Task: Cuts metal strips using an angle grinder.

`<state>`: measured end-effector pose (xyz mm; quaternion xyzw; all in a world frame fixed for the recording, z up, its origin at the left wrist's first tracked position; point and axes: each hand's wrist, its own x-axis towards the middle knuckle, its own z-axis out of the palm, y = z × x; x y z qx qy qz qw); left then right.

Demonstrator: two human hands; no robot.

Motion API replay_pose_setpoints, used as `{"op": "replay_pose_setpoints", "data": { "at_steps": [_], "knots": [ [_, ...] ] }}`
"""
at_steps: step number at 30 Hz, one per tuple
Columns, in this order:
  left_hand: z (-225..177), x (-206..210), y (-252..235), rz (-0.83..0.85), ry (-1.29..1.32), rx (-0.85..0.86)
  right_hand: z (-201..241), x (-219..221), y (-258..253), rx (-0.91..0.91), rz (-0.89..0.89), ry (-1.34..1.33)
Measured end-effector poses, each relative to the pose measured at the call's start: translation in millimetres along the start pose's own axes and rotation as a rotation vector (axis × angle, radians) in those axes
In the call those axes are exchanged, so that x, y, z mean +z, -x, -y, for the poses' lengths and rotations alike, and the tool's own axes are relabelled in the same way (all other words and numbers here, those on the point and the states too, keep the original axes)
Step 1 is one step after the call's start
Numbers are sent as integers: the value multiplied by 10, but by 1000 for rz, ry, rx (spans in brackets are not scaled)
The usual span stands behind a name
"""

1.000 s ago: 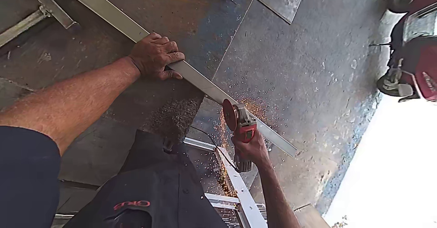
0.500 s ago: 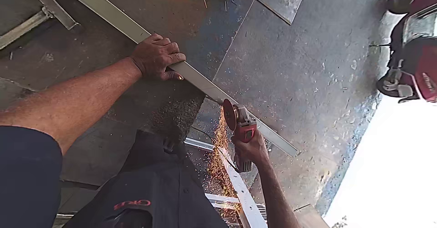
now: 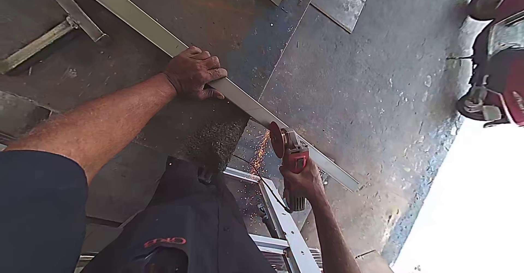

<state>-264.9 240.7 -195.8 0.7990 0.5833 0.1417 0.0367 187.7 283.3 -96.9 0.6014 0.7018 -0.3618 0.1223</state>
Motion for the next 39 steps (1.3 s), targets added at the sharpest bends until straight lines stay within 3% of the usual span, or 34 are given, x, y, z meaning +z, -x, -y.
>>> {"op": "replay_pose_setpoints", "data": {
  "at_steps": [16,39],
  "knots": [
    [10,5,4,-14,11,9,269,-132,-114,11,2,-9],
    [5,20,5,-29,9,0,290,-94,-188,-9,-24,-59]
  ]
}}
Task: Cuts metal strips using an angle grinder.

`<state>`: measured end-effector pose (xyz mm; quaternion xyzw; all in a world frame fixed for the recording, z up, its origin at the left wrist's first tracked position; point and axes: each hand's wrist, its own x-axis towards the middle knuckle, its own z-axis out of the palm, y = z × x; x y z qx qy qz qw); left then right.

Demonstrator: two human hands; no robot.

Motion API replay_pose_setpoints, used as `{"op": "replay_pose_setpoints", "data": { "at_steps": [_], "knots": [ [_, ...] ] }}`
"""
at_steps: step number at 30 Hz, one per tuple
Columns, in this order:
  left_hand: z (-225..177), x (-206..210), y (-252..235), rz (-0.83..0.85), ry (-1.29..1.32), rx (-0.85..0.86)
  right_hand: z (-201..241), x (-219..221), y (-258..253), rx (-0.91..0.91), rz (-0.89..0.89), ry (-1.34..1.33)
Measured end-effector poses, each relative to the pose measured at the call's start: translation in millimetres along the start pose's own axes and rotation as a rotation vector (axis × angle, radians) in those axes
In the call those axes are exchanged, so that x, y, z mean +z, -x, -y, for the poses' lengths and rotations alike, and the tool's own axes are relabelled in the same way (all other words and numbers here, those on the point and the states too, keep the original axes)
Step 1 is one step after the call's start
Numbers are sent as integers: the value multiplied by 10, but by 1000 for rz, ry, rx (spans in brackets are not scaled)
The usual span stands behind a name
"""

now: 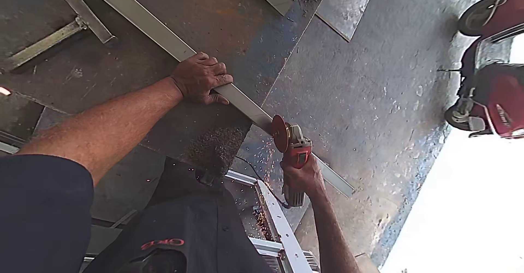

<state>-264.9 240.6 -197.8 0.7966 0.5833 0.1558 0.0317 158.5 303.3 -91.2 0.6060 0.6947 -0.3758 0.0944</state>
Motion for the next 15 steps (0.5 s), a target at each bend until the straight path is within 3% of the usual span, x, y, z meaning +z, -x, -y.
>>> {"op": "replay_pose_setpoints", "data": {
  "at_steps": [15],
  "knots": [
    [1,5,-1,-1,-3,3,58,-31,38,65,39,58]
  ]
}}
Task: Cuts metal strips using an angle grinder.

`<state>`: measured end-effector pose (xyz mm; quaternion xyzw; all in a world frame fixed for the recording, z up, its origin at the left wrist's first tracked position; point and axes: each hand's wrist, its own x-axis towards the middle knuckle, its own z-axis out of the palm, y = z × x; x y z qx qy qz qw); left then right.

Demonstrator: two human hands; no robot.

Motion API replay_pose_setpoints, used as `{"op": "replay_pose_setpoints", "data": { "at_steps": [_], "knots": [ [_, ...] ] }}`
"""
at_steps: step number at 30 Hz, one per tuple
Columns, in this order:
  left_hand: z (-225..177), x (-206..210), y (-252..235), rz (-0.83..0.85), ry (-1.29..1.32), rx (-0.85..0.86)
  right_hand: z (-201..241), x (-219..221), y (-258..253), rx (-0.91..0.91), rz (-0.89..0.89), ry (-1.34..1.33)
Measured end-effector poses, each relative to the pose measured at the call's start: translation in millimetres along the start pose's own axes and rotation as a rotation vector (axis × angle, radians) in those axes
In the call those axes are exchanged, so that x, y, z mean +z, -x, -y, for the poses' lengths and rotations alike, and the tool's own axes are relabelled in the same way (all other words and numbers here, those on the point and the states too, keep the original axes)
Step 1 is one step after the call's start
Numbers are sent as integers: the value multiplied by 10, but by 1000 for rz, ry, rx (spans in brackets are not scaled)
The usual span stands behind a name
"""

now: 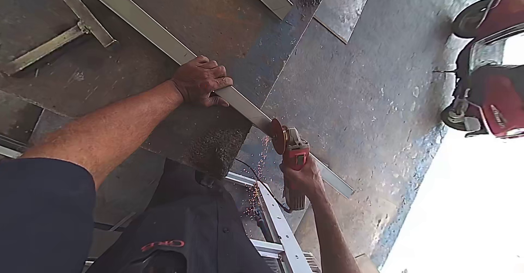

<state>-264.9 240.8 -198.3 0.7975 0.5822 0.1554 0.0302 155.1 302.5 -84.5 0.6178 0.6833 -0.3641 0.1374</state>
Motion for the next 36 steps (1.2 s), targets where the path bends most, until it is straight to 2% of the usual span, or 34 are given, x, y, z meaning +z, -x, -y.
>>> {"op": "replay_pose_setpoints", "data": {
  "at_steps": [7,13,21,26,30,36],
  "knots": [
    [-5,2,0,-2,5,0,27,-3,-25,0,-2,-34],
    [1,-10,-6,19,5,2,248,-4,-145,-53,-51,-74],
    [13,8,-4,10,13,10,225,-50,-82,-14,-36,21],
    [24,18,6,3,-6,2,43,33,220,-85,-137,-103],
    [5,1,7,5,-25,-9,-220,212,660,18,-192,-373],
    [0,-2,1,34,-60,-21,-580,584,1138,141,-262,-556]
  ]
}}
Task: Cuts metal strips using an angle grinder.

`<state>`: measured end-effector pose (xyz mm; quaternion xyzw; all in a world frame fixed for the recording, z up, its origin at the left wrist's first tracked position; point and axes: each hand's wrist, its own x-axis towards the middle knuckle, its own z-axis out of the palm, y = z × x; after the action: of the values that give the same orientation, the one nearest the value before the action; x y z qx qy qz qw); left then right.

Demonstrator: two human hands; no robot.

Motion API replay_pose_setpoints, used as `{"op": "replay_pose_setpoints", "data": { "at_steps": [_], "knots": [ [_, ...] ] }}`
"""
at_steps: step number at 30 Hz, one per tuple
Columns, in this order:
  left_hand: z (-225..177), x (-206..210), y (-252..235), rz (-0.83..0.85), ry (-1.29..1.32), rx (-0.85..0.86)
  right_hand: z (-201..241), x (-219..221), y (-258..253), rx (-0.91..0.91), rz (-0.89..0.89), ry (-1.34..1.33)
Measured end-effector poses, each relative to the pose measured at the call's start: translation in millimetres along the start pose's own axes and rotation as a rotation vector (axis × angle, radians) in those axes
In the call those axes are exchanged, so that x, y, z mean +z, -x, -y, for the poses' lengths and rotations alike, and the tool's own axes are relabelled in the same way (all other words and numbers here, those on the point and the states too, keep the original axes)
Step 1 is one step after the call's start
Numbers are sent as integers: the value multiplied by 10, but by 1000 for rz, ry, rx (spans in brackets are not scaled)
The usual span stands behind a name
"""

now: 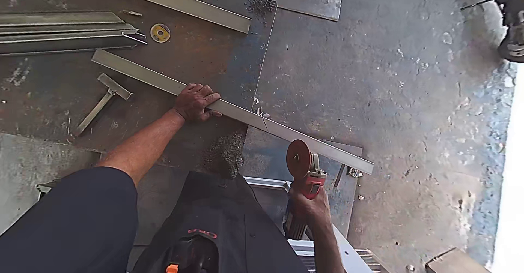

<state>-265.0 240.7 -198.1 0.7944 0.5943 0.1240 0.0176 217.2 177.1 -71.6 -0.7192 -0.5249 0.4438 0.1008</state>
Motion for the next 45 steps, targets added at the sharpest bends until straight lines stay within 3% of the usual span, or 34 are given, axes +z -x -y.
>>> {"op": "replay_pose_setpoints", "data": {
  "at_steps": [7,11,16,19,23,28,35,45],
  "knots": [
    [-16,-128,72,91,126,14,-87,131,416,59,-91,-159],
    [8,-426,-177,346,241,40,67,274,594,83,-153,-185],
    [90,-550,-546,595,244,227,373,562,761,136,-223,-152],
    [-25,-583,-565,653,238,356,551,754,886,163,-244,-172],
    [-2,-615,-546,745,323,239,699,1047,923,138,-249,-254],
    [155,-637,-670,686,333,204,903,1131,896,238,-281,-144],
    [421,-505,-918,496,271,197,1105,1041,481,138,-331,-170],
    [418,-352,-864,308,131,267,1353,1030,-146,81,-275,-100]
  ]
}}
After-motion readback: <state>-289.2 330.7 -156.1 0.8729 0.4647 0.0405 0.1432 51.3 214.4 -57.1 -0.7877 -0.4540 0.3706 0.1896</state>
